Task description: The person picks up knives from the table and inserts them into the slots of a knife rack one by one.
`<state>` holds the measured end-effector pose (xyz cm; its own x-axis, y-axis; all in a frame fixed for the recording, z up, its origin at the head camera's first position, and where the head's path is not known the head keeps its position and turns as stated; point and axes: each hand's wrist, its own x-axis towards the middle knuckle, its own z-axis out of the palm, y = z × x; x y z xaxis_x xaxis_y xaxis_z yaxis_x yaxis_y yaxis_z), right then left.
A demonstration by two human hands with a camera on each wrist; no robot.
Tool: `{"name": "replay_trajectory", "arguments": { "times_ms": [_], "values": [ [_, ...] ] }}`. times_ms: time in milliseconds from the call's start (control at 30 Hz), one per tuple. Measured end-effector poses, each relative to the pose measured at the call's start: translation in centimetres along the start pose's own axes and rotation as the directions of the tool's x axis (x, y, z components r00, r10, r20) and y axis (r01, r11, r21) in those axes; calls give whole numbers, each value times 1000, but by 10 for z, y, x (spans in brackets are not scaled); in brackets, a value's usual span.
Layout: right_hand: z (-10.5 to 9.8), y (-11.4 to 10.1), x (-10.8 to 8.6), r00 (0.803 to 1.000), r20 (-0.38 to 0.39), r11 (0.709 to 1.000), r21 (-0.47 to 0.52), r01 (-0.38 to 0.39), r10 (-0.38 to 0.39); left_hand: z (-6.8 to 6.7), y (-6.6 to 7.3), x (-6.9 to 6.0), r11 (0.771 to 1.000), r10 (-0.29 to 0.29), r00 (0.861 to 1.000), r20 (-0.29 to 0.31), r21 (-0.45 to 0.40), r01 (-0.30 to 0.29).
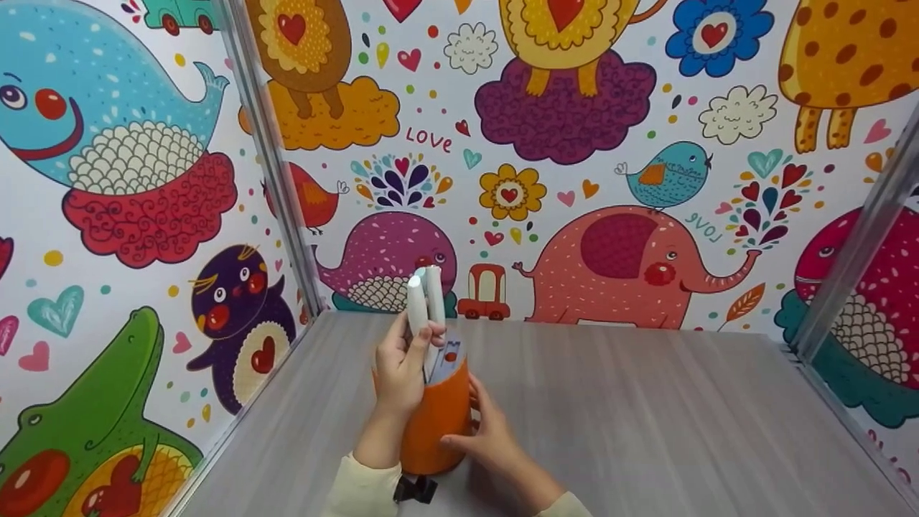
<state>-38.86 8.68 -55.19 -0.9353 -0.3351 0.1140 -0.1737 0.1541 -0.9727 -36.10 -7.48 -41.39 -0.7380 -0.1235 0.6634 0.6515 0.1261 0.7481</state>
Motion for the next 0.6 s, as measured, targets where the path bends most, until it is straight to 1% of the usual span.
{"name": "replay_trajectory", "arguments": {
  "times_ms": [167,267,467,600],
  "values": [
    [0,2,1,999,9,999,5,39,-39,0,0,-1,1000,-15,1000,-6,-4,15],
    [0,1,2,999,8,999,12,32,-32,0,0,-2,1000,-27,1000,-5,-1,27],
    [2,-1,1,1000,7,999,44,-7,6,0,-1,-1,998,-61,998,-5,-15,61],
    [0,-1,-1,1000,1,1000,29,1,-1,2,-3,-3,996,-90,996,4,-12,90]
  ]
}}
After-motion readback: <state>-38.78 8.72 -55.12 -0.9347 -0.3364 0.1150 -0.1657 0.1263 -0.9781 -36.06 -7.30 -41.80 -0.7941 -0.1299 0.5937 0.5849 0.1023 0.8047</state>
